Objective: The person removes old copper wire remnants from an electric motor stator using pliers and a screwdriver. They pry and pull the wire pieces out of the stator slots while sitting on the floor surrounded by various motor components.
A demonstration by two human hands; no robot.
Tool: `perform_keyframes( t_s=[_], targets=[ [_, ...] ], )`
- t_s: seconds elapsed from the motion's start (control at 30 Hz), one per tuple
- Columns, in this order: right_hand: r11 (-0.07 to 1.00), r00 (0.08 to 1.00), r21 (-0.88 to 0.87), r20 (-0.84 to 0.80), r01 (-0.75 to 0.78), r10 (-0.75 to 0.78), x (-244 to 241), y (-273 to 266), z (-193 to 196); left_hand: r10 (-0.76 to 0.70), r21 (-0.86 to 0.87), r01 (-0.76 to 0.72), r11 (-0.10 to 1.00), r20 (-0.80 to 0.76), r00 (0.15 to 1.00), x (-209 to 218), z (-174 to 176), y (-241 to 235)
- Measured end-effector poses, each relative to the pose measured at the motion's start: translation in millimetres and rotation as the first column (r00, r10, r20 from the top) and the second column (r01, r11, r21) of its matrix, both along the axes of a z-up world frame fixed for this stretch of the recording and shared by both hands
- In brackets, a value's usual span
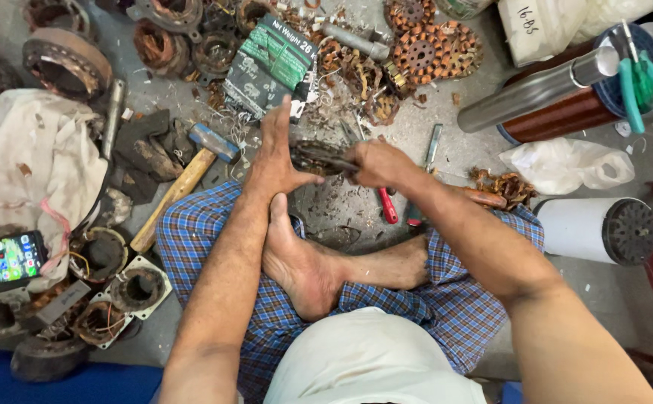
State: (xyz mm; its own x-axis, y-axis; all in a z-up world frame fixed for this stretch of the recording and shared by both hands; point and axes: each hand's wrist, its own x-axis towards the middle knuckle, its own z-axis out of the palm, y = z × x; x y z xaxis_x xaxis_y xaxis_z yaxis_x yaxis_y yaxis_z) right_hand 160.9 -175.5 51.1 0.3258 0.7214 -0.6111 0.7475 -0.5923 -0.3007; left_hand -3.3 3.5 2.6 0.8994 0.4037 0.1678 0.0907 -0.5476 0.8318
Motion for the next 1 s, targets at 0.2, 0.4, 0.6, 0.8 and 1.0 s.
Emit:
perform_keyframes(
  t_s=[0.2,0.4,0.6,0.8,1.0],
  targets=[
    [0.973,0.976,-0.099,0.089,0.207,-0.199,5.5,7.1,1.0,-0.007,-0.012,0.007,1.0,0.047,0.999,-1.1,-2.5,-2.9],
    [0.963,0.977,0.175,0.035,0.203,-0.212,13.9,-11.7,-10.1,-0.005,0.014,0.004,1.0,0.048,0.999,-3.9,-6.1,-4.7],
    [0.877,0.961,0.413,0.017,0.244,-0.275,0.5,-44.8,-7.1,-0.014,-0.004,0.014,1.0,0.077,0.997,-1.8,-8.2,-3.1],
    [0.871,0.985,0.481,0.078,0.097,-0.152,0.8,-54.7,0.6,-0.019,-0.009,0.018,1.0,-0.049,0.999,0.6,1.2,-4.1],
    [0.991,0.992,0.061,-0.043,0.118,-0.115,7.9,-45.9,16.4,-0.014,-0.027,0.007,1.0,-0.278,0.961,-1.0,12.5,-5.7]
  ],
)
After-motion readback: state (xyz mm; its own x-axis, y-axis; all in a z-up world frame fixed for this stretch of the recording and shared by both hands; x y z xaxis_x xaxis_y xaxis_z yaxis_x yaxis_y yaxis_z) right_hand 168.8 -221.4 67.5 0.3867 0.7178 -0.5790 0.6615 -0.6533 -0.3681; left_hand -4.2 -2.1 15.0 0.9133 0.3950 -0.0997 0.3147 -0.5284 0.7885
